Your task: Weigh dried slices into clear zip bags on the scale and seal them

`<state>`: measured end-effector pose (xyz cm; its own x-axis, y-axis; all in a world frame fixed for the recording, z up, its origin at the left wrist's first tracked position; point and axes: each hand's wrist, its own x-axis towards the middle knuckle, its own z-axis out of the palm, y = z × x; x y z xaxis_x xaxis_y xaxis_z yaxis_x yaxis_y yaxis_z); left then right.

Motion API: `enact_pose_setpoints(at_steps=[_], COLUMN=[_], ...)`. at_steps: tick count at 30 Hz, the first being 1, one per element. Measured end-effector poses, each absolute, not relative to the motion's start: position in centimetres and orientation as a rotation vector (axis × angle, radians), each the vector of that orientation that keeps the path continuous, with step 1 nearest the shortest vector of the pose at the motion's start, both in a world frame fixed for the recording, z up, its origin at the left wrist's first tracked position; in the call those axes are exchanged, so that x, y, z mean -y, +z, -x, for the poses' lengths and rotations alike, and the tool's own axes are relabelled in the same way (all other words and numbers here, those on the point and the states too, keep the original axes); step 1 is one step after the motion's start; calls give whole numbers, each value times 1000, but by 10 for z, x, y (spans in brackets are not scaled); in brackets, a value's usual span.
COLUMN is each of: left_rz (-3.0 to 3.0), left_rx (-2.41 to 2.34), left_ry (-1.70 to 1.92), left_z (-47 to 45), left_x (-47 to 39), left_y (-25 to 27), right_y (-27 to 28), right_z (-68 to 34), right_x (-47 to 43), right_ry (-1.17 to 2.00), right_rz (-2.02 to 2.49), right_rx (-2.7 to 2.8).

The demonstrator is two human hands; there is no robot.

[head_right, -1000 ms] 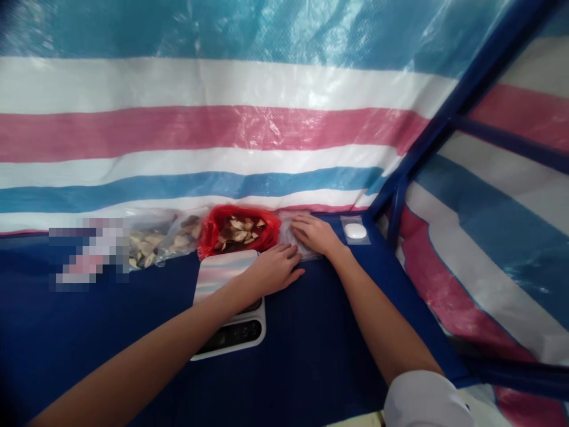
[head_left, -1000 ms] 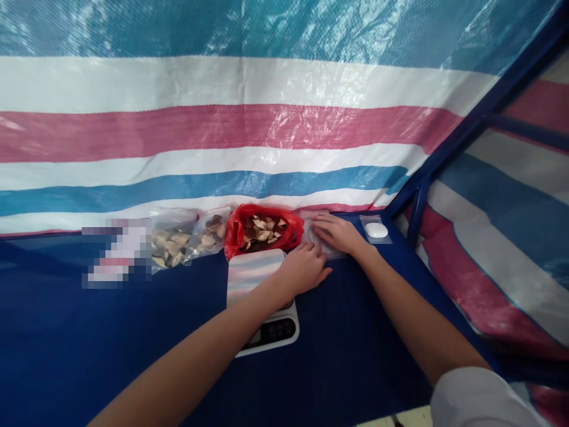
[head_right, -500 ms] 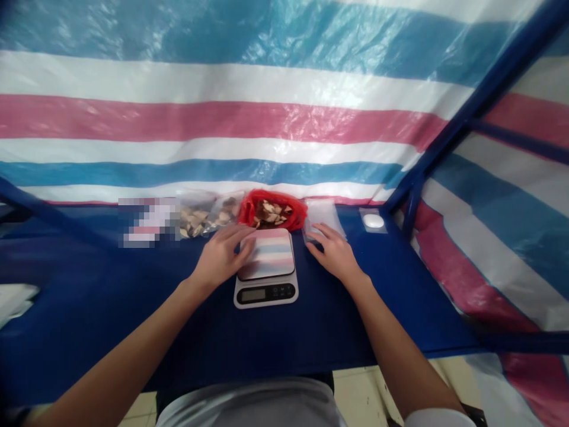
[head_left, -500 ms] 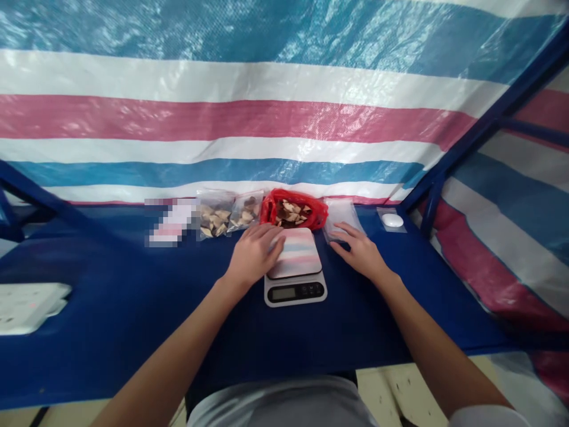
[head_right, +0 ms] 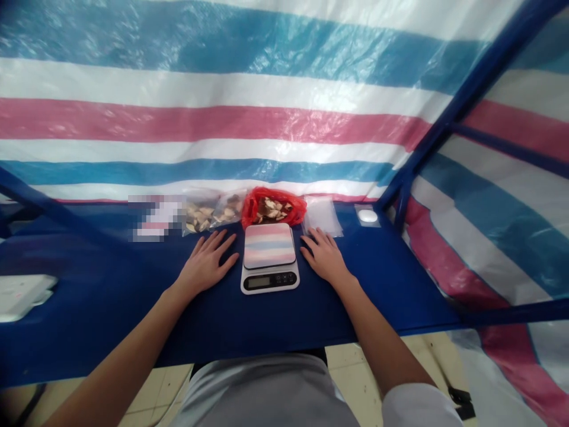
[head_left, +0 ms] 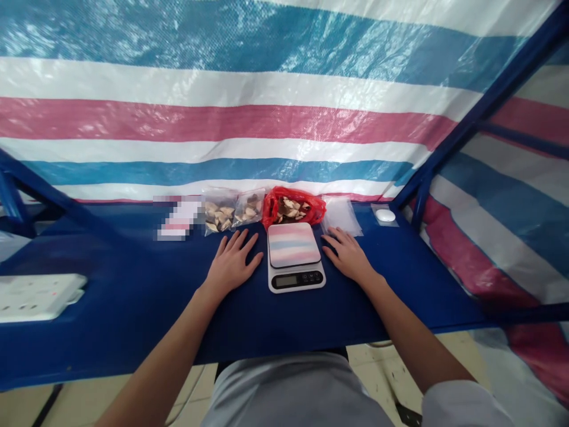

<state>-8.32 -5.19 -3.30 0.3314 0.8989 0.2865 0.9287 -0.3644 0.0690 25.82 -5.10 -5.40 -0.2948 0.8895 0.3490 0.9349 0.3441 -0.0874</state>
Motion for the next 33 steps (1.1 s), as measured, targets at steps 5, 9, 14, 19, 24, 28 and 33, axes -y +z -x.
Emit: enact_pose_setpoints(at_steps=[5, 9, 14, 19, 24, 28, 33], left_rz=[2443, 2434, 2436, 2440, 2434, 2438, 2446], left_rx=[1767, 1803, 1825, 1826, 1850, 1831, 1811], left_ry=[-328, -278, -266, -261, -254, -293, -466], left_z=[81, 80, 80, 79, 79, 79, 81], left_x=[51, 50, 49, 50, 50, 49, 48], left_y=[-31, -30, -29, -28, -27, -30, -33], right_y=[-53, -50, -48, -47, -46, -46, -47], right_z=[-256, -255, -255, -254, -254, -254, -254], right_x=[52, 52, 53, 54, 55, 55, 54], right_ry=[-141, -113, -101, -112, -118, -120, -117], right_rz=[1650, 1664, 1668, 1681, 1692, 1677, 1656], right_rx=[2285, 2287, 2288, 2300, 2295, 2293, 2279])
